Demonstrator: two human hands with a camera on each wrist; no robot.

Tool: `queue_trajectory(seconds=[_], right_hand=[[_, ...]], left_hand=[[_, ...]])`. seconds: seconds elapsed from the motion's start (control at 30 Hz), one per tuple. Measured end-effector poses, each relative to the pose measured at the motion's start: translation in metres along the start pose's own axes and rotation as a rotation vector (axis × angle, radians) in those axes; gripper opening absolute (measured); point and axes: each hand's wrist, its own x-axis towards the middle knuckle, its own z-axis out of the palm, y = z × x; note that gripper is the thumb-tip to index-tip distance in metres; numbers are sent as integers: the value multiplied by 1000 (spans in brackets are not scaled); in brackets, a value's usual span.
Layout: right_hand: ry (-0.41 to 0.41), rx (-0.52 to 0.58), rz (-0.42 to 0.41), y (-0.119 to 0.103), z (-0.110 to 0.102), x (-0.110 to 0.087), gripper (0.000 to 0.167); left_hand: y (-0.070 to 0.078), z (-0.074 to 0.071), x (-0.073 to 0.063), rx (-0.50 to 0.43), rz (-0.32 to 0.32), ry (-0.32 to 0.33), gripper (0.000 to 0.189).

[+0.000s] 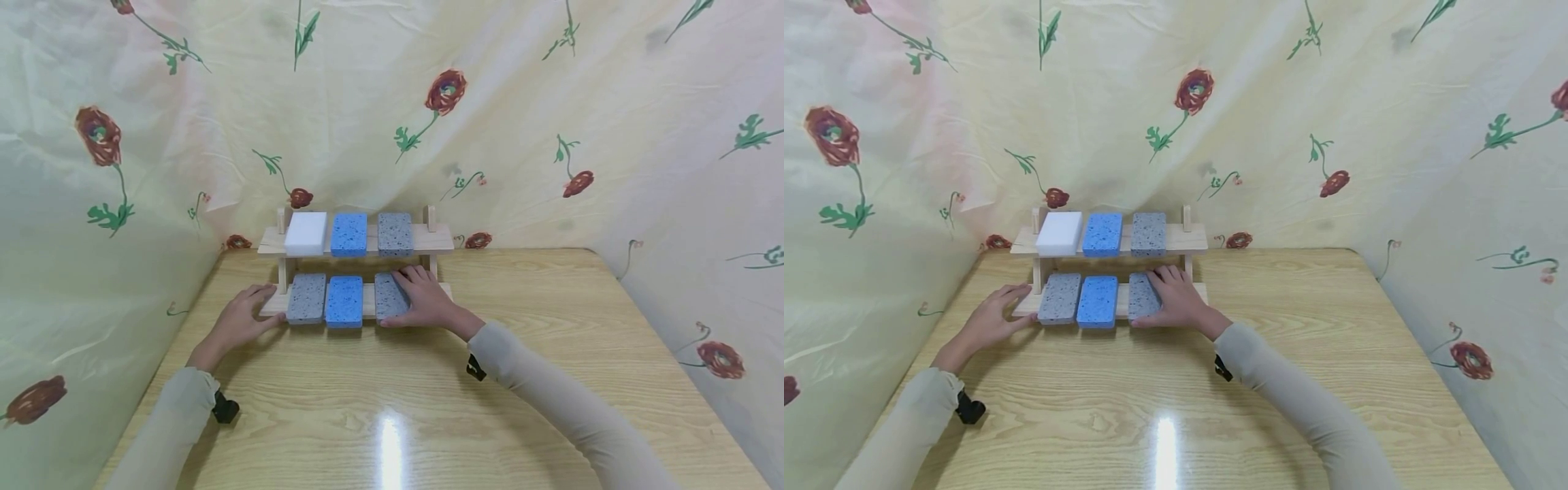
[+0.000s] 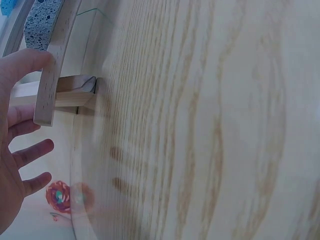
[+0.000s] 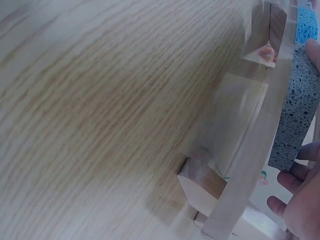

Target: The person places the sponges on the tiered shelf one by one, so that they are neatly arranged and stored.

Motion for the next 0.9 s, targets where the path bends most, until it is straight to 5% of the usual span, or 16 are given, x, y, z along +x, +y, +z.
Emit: queue_trajectory(seconds=[0.9], right_hand=[[-15, 89, 20, 2, 3, -2, 112]], left_hand=[[1, -1, 0, -11, 9, 10, 73]])
